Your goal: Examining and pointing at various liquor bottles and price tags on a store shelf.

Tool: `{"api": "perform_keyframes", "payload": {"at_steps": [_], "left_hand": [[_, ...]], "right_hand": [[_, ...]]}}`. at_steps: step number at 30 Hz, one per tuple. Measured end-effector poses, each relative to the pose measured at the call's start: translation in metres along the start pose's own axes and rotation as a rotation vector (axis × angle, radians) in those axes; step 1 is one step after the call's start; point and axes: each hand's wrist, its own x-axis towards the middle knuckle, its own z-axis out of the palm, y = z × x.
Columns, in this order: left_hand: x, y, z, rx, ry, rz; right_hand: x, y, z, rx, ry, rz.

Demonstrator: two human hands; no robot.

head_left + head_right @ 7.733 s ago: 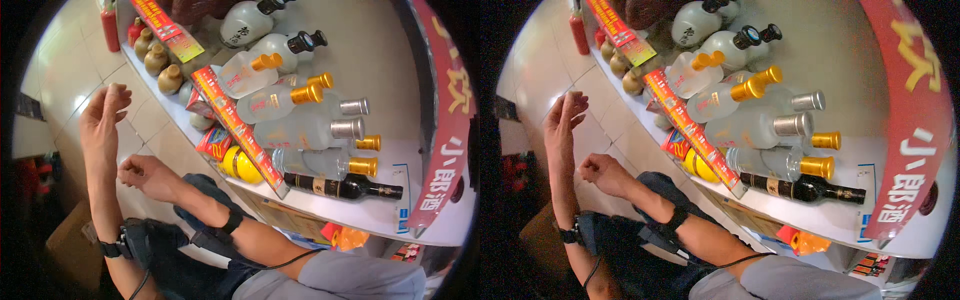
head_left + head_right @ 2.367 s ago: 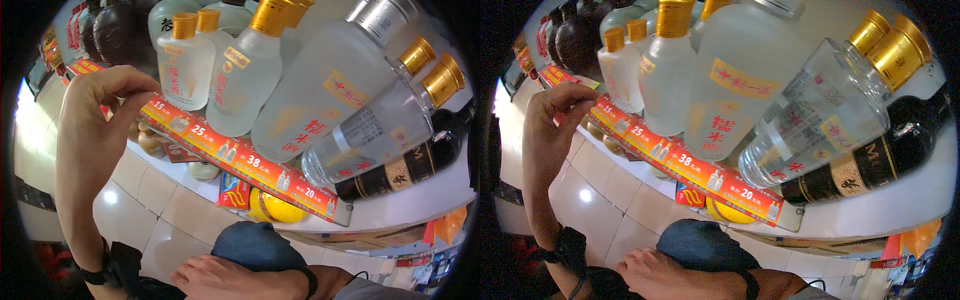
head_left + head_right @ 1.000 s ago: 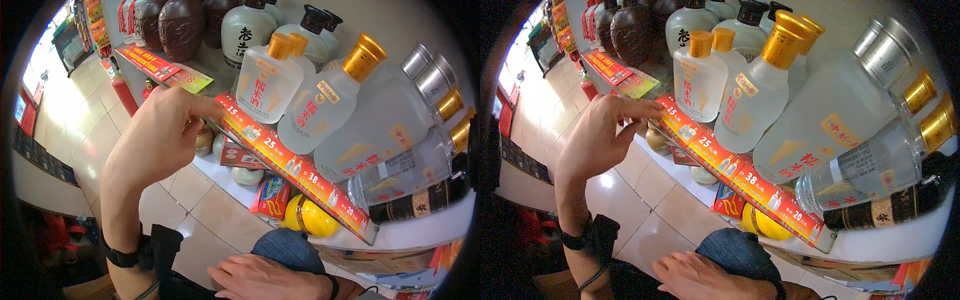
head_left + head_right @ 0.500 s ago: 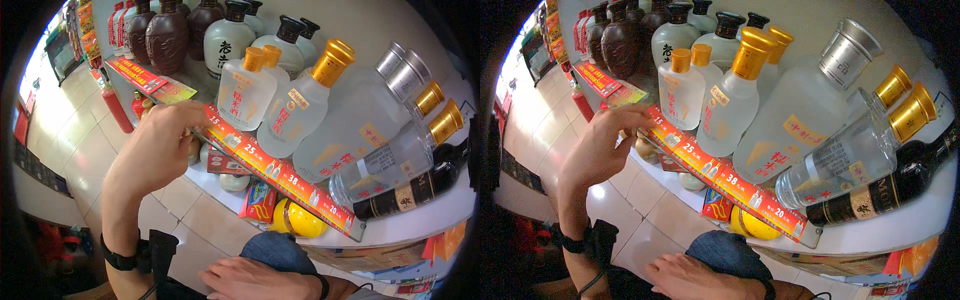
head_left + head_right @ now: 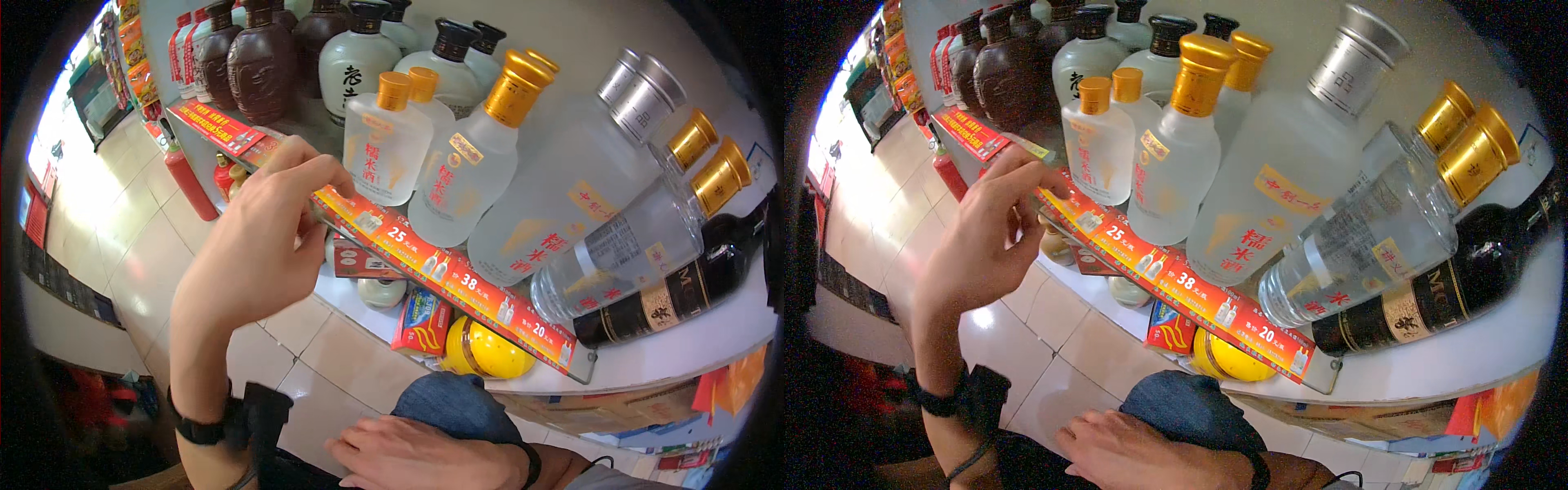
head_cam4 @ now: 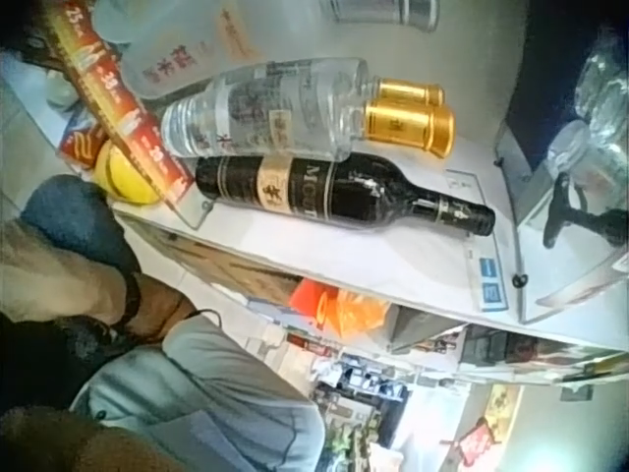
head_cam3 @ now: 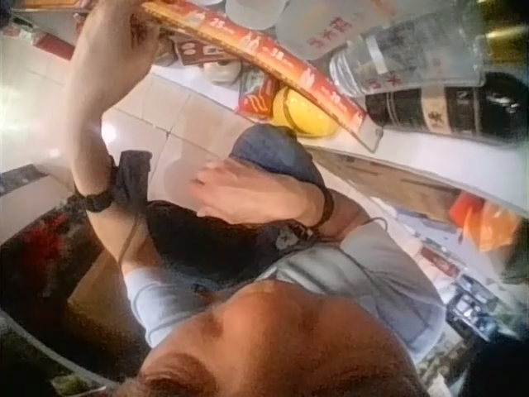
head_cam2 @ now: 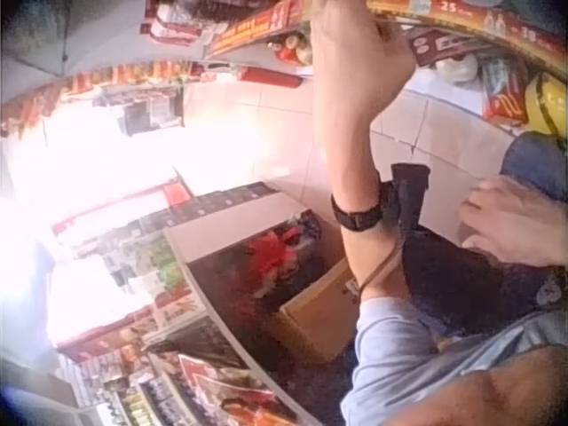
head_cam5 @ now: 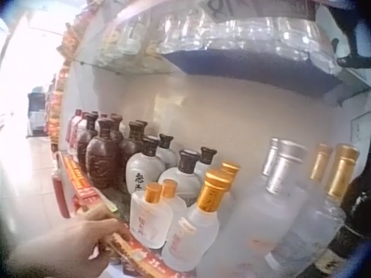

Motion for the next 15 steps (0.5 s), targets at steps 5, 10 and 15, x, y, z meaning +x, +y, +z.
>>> {"api": "perform_keyframes", "payload": {"at_steps": [5, 10, 15], "left_hand": [[-0.004, 0.037, -0.004, -0.153, -0.152, -0.034], [-0.01, 0.028, 0.014, -0.104, -0.272, 0.029], [-0.001, 0.025, 0.018, -0.12, -0.343, -0.032]], "right_hand": [[0.002, 0.003, 0.002, 0.025, 0.004, -0.002], [0.001, 0.001, 0.002, 0.042, 0.036, -0.006], [-0.001, 0.006, 0.003, 0.081, 0.08, -0.003]]}}
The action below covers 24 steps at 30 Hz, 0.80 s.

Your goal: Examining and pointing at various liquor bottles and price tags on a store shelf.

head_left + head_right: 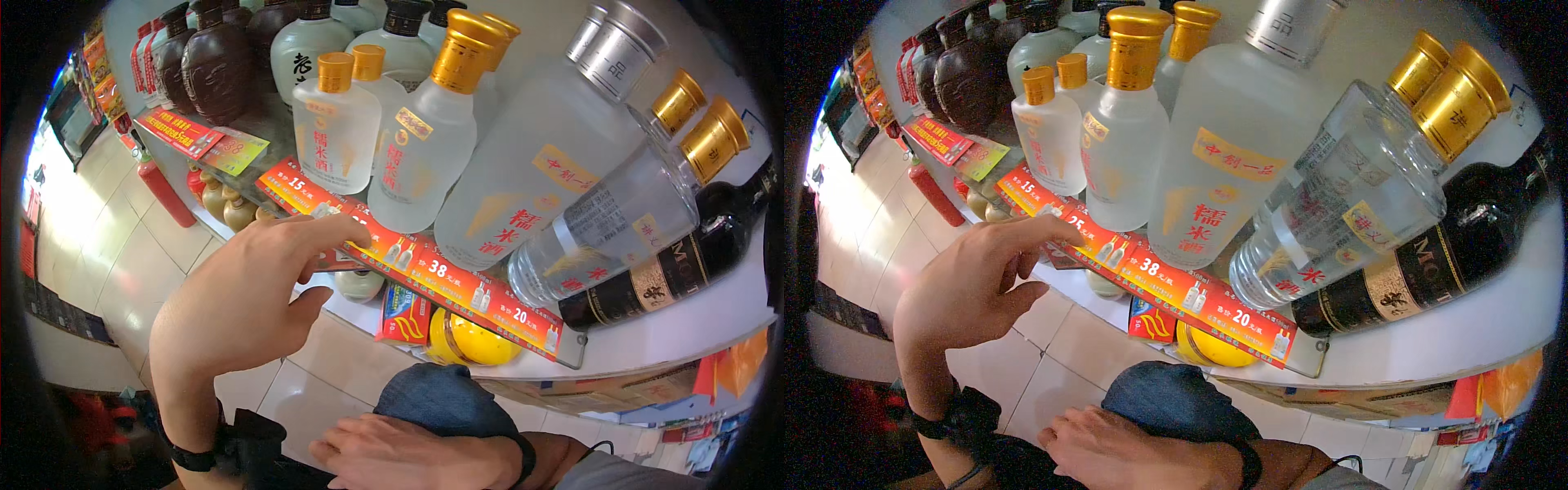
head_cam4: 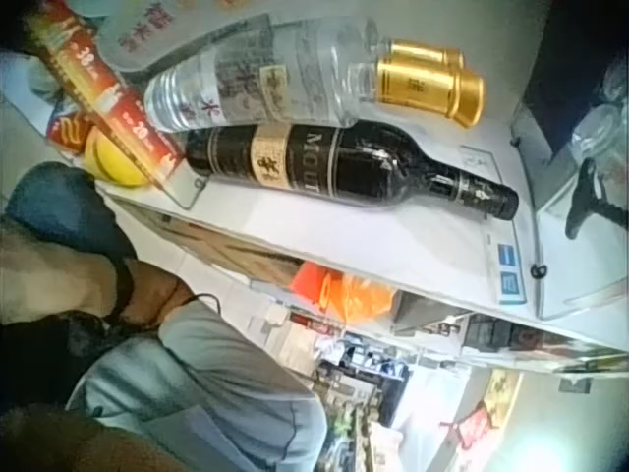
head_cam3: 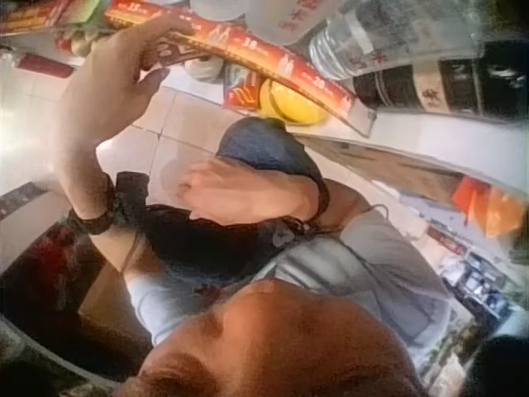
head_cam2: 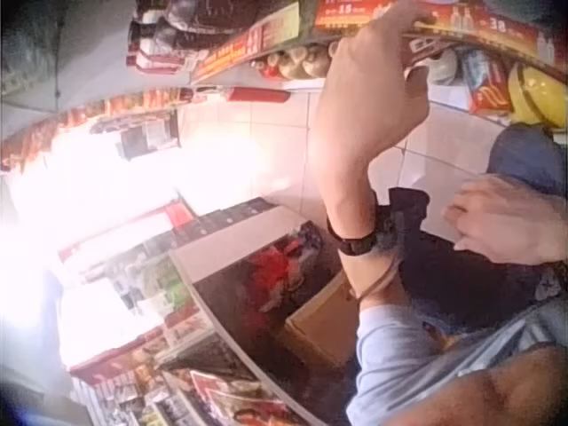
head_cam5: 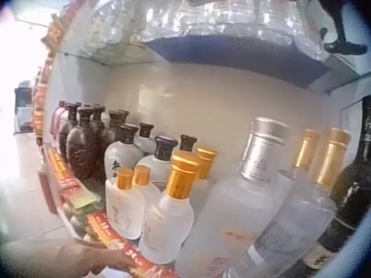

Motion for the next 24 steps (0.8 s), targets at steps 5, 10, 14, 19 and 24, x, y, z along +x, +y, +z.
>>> {"api": "perform_keyframes", "payload": {"at_steps": [5, 10, 14, 19, 24], "left_hand": [[-0.005, 0.004, -0.003, 0.033, -0.016, -0.034], [-0.002, 0.004, -0.003, 0.015, -0.02, -0.06], [-0.001, 0.008, -0.005, 0.054, -0.031, -0.049], [-0.004, 0.008, -0.004, 0.056, -0.029, 0.022], [-0.009, 0.028, -0.008, -0.087, -0.144, 0.186]], "right_hand": [[0.001, 0.0, 0.004, -0.033, -0.025, -0.018], [-0.001, 0.0, -0.001, -0.018, -0.003, -0.033], [-0.002, 0.002, -0.001, 0.013, 0.041, -0.085], [-0.002, -0.001, -0.006, 0.075, 0.006, -0.058], [-0.002, -0.004, -0.005, 0.076, -0.011, -0.033]]}}
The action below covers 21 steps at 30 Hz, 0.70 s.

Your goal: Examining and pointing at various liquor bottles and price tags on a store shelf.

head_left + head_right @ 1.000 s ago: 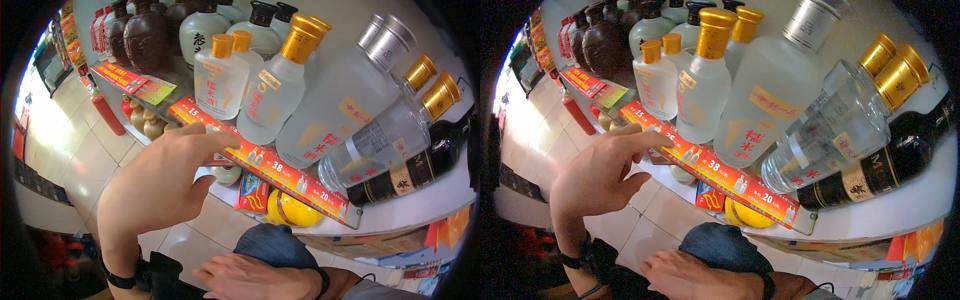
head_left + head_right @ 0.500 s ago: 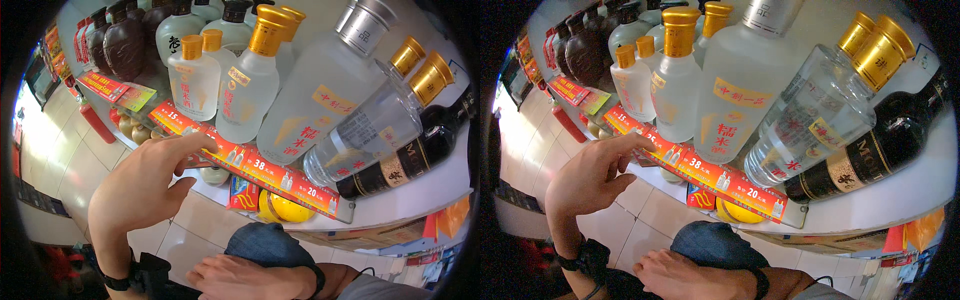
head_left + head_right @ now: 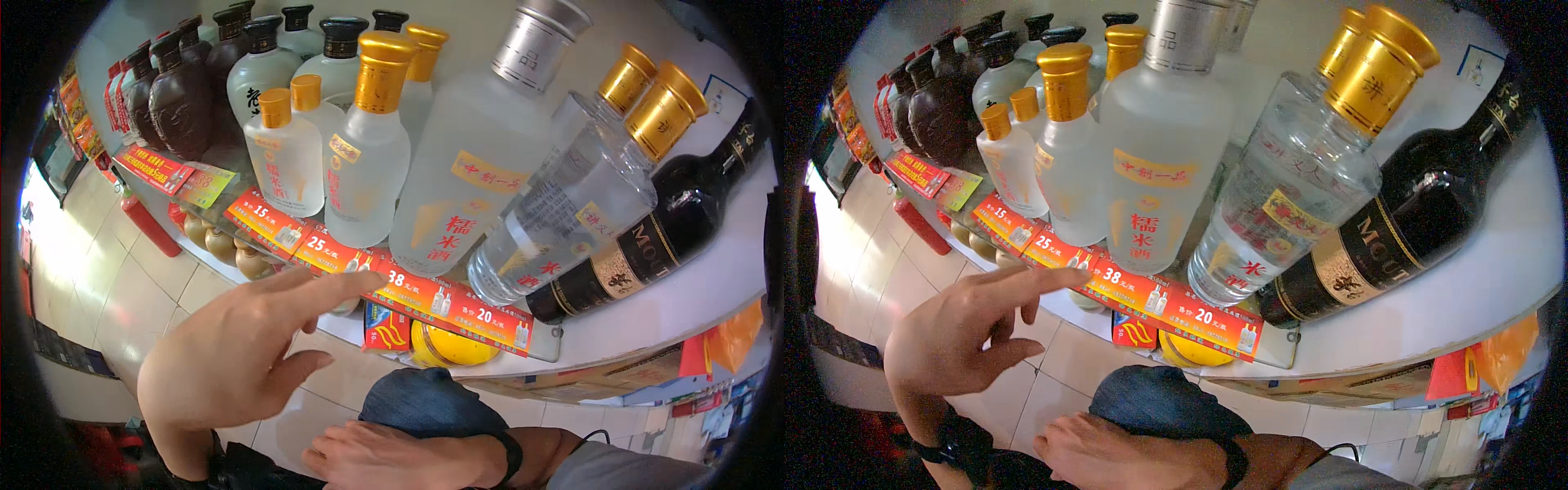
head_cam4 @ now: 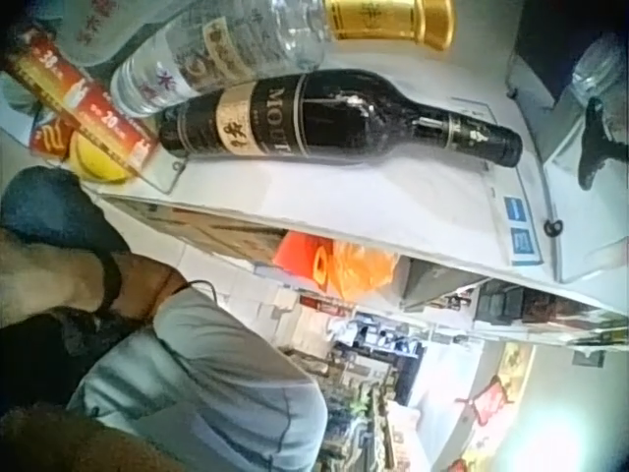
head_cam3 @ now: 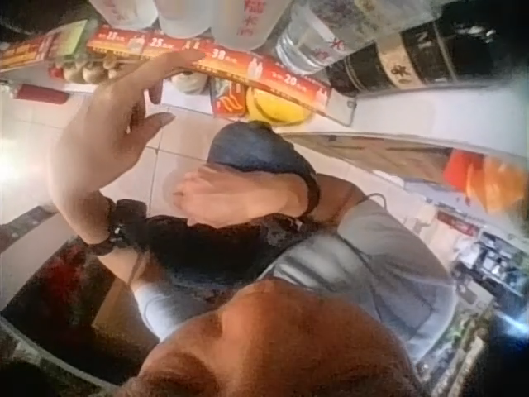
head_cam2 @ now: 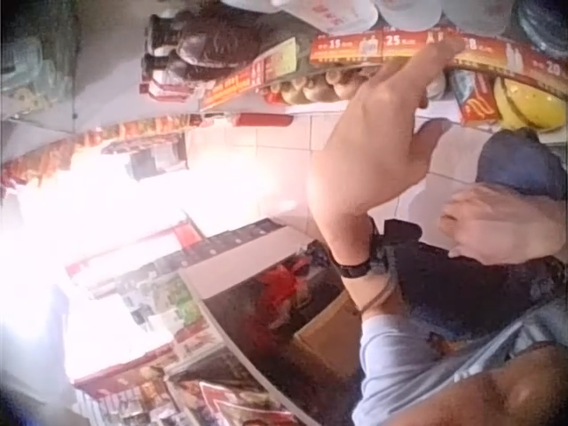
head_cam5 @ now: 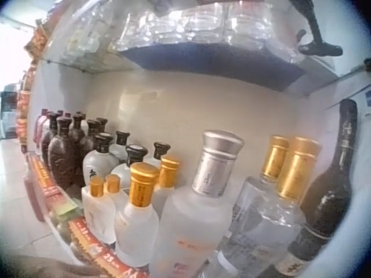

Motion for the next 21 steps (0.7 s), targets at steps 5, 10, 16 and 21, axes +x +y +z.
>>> {"api": "perform_keyframes", "payload": {"at_steps": [5, 10, 16, 21], "left_hand": [[0.006, 0.006, 0.004, -0.04, -0.118, -0.057], [0.013, -0.002, 0.016, -0.036, -0.095, -0.052], [0.018, 0.005, 0.02, 0.02, -0.147, -0.183], [0.025, 0.006, 0.024, 0.042, -0.155, -0.159]], "right_hand": [[-0.007, 0.002, 0.009, -0.058, 0.062, -0.031], [-0.006, 0.007, 0.006, -0.045, 0.068, -0.02], [-0.003, 0.001, -0.004, -0.046, 0.054, -0.001], [-0.008, 0.003, -0.008, -0.044, 0.112, 0.004]]}}
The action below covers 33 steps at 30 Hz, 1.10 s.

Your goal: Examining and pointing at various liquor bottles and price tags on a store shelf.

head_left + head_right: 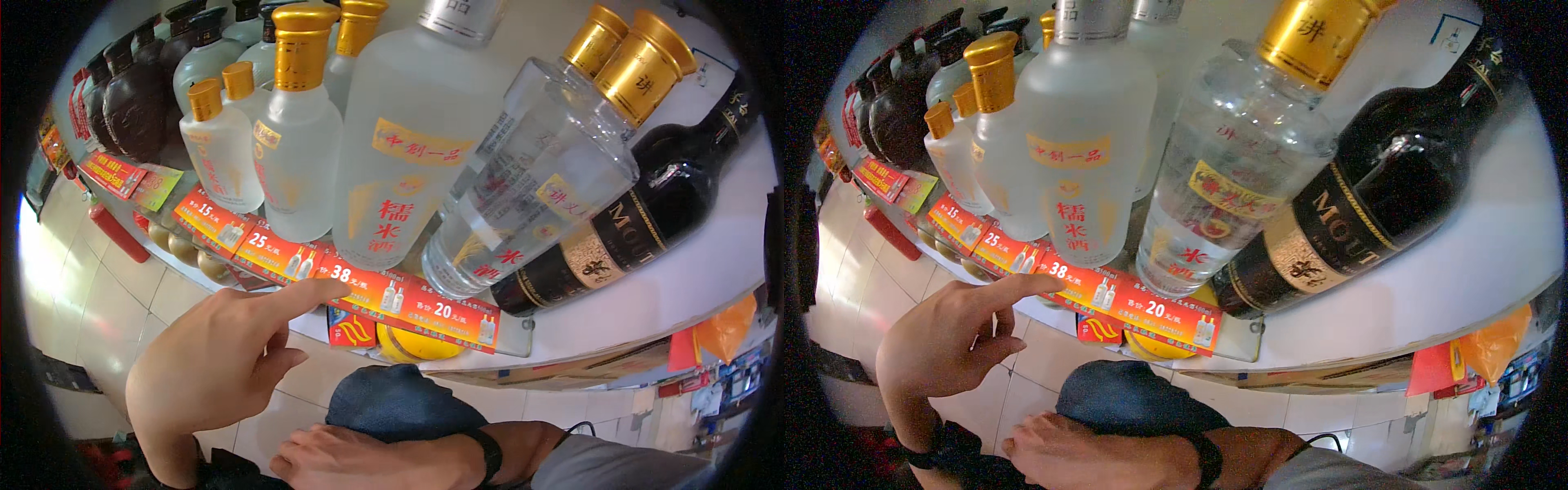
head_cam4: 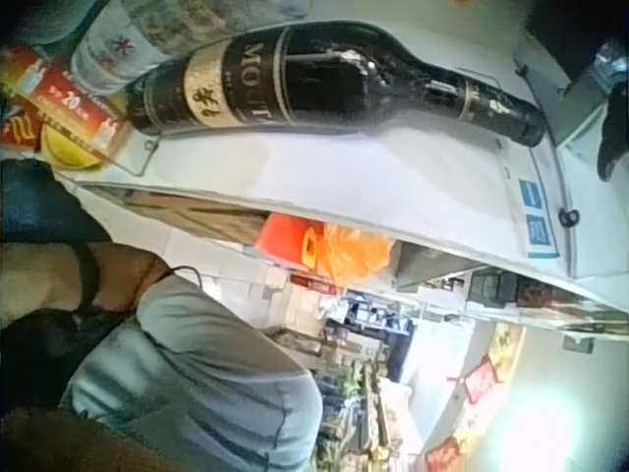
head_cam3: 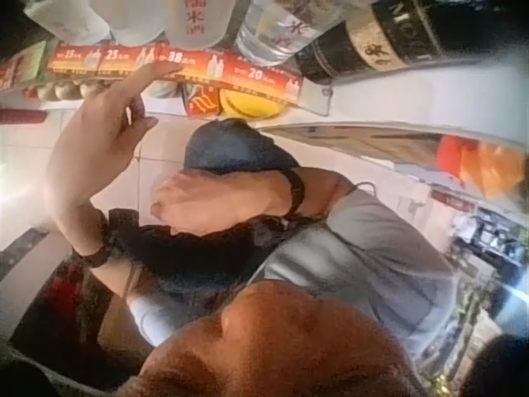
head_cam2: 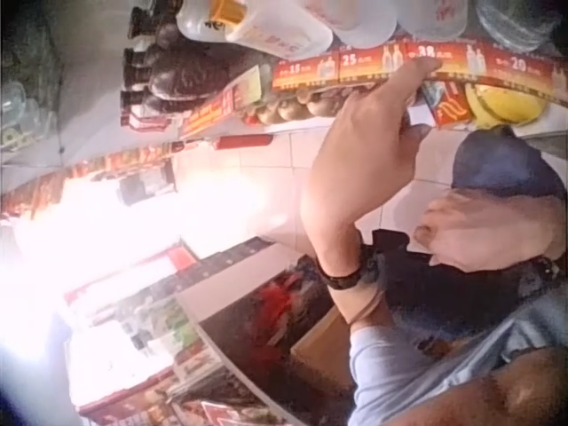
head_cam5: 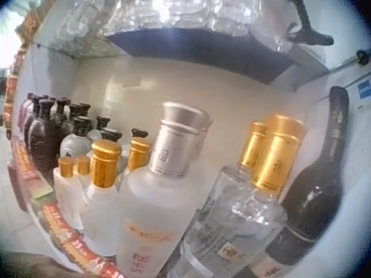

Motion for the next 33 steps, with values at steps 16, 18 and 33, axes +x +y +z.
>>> {"api": "perform_keyframes", "payload": {"at_steps": [16, 18, 33], "left_hand": [[-0.002, 0.023, 0.011, -0.024, -0.01, 0.138], [0.003, 0.032, 0.018, -0.028, -0.092, 0.186], [0.007, 0.034, 0.028, 0.003, -0.115, 0.234]], "right_hand": [[0.0, 0.011, -0.003, 0.008, -0.066, 0.014], [0.001, 0.009, -0.008, -0.002, -0.064, 0.021], [0.0, 0.007, -0.03, 0.009, -0.034, 0.085]]}}
